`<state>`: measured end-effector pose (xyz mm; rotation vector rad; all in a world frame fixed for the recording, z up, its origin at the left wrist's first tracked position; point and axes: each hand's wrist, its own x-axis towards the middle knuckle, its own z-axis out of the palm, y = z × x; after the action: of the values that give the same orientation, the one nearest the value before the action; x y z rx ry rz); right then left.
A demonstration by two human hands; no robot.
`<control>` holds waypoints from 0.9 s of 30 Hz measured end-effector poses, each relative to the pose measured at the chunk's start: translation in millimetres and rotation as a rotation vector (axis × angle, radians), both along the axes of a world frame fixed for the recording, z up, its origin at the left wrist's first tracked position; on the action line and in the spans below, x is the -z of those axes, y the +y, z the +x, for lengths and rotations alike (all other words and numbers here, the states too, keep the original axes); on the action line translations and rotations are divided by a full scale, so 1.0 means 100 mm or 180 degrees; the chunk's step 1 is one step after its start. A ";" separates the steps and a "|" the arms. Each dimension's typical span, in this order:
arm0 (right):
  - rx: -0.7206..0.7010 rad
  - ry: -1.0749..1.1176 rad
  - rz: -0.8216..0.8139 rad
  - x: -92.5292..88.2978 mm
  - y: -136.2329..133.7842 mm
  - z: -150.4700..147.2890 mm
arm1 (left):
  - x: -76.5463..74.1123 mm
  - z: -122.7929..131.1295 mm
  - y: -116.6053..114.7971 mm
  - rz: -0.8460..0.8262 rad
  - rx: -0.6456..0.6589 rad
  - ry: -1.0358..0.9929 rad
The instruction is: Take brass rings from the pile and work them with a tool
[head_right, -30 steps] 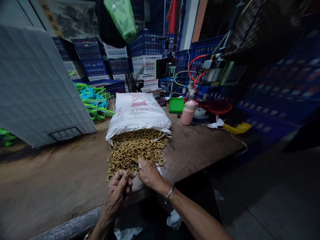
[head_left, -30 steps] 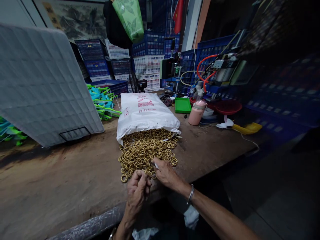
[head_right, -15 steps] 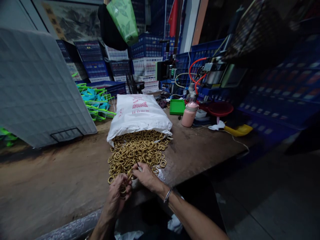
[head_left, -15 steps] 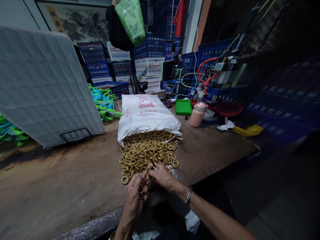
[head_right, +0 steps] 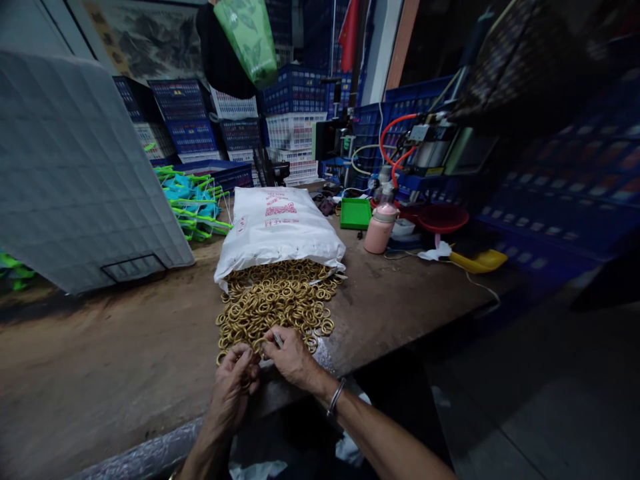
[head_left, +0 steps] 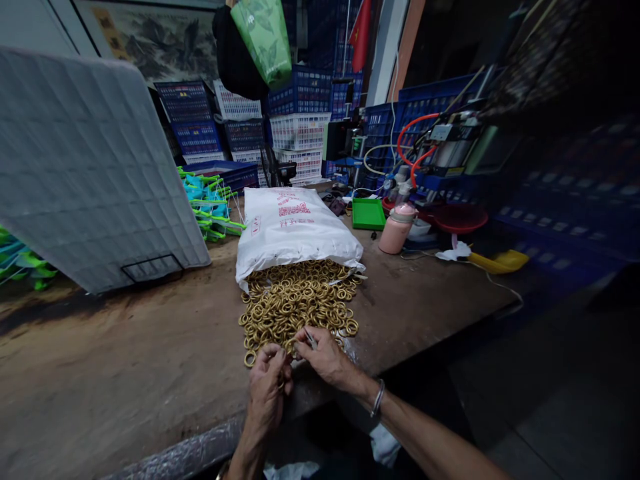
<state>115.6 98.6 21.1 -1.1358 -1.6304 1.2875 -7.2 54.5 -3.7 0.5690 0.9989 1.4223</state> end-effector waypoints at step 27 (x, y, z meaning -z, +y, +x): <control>0.0168 -0.0378 0.0536 0.13 -0.05 -0.02 | 0.04 0.06 0.03 0.0069 -0.0313 0.1055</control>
<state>113.9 93.8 7.7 -1.1615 -1.7479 1.0451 -1.5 57.2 -7.3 0.7985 1.2889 1.4548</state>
